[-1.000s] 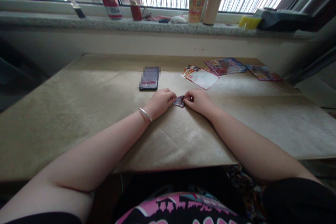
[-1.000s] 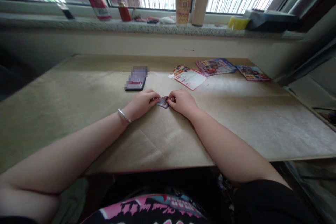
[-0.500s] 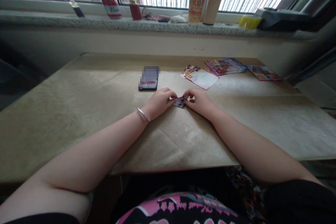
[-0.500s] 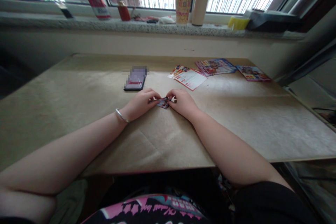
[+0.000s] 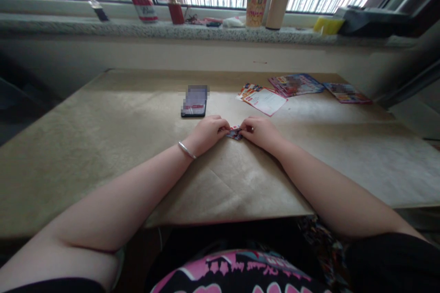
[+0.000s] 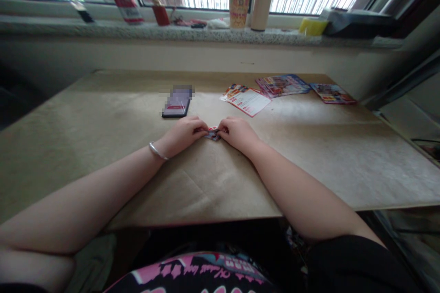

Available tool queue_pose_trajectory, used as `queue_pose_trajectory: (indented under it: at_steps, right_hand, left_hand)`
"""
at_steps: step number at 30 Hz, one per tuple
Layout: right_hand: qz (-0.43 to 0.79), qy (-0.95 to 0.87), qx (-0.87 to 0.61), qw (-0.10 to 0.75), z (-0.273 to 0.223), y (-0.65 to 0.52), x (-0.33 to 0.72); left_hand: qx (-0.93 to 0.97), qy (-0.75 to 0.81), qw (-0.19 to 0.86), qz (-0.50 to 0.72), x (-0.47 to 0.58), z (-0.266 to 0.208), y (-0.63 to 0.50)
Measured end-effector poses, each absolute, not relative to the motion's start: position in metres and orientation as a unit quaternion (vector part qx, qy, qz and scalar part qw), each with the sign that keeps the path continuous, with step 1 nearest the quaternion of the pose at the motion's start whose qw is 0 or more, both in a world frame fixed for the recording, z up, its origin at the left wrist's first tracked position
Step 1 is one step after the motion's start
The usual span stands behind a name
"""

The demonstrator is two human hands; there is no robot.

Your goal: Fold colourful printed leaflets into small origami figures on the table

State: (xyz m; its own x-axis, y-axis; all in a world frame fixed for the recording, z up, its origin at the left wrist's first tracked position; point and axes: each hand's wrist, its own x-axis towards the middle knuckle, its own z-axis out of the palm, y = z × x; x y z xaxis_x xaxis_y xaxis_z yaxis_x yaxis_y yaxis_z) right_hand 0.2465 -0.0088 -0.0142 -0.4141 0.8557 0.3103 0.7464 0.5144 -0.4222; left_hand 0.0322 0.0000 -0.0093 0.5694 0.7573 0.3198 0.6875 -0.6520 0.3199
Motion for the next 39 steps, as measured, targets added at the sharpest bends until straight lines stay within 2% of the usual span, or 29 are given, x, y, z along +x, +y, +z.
queue_pose_trajectory:
  at_steps: [11, 21, 27, 32, 36, 39]
  right_hand:
    - [0.072, -0.855, -0.478, 0.189, -0.010, -0.008, 0.256]
    - [0.128, -0.837, -0.483, 0.224, -0.016, -0.004, 0.261]
    - [0.146, -0.834, -0.478, 0.236, -0.017, -0.004, 0.261]
    - [0.161, -0.822, -0.471, 0.278, -0.019, -0.004, 0.263]
    - [0.178, -0.792, -0.487, 0.322, -0.017, -0.005, 0.262]
    - [0.214, -0.765, -0.509, 0.331, -0.013, -0.008, 0.259]
  left_hand:
    - [0.880, 0.439, 0.057, 0.173, 0.022, -0.004, 0.001]
    - [0.861, 0.452, 0.122, 0.200, 0.014, -0.006, 0.006]
    - [0.872, 0.440, 0.107, 0.186, 0.015, -0.004, 0.007]
    - [0.889, 0.387, 0.103, 0.222, 0.015, -0.007, 0.002]
    - [0.869, 0.395, 0.136, 0.265, 0.019, -0.005, -0.004]
    - [0.887, 0.338, 0.169, 0.265, 0.020, -0.003, -0.007]
